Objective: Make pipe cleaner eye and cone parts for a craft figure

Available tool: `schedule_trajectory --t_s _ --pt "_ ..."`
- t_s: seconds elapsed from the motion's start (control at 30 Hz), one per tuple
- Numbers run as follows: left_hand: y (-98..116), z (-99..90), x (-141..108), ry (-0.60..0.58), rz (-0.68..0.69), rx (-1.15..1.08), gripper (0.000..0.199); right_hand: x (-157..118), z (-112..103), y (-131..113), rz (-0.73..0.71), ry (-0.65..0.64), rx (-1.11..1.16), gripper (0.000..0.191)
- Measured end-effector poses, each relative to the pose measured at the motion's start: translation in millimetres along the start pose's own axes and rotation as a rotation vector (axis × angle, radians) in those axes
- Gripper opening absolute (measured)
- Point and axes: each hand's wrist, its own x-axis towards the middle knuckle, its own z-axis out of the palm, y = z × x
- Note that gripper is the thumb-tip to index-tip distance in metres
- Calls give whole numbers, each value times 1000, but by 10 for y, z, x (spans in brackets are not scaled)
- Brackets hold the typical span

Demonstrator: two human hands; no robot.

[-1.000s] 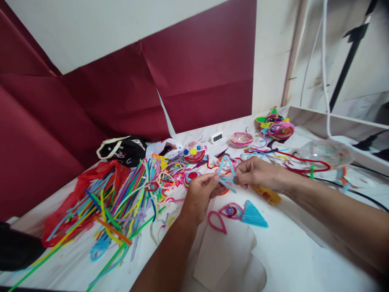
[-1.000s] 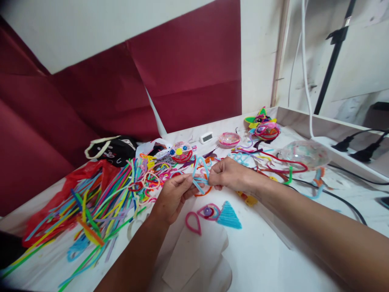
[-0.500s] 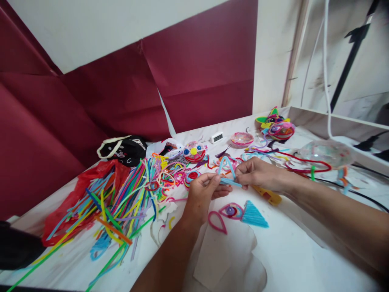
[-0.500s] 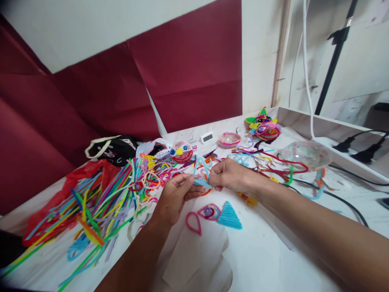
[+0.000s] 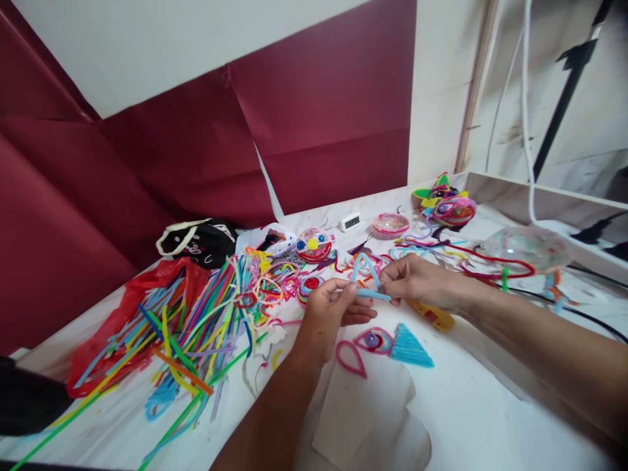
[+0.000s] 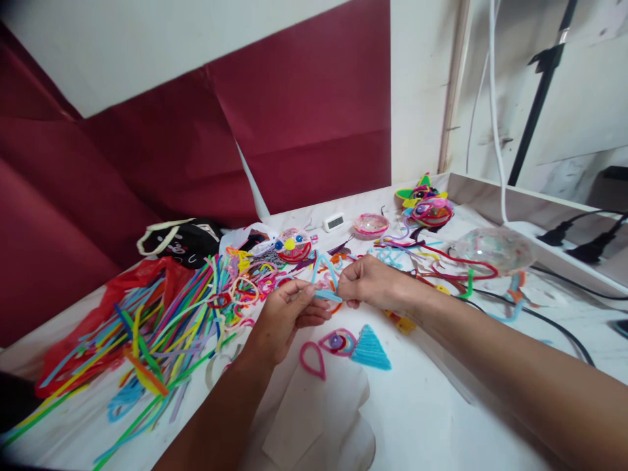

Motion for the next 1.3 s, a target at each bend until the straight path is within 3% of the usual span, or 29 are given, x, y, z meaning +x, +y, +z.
schedule_trajectory --t_s 0.83,1.3 --pt "-99 81 16 100 56 -9 17 21 -6 44 -33 -32 42 16" --pt "-161 96 49 176 162 -1 20 29 -2 69 -24 -26 39 15"
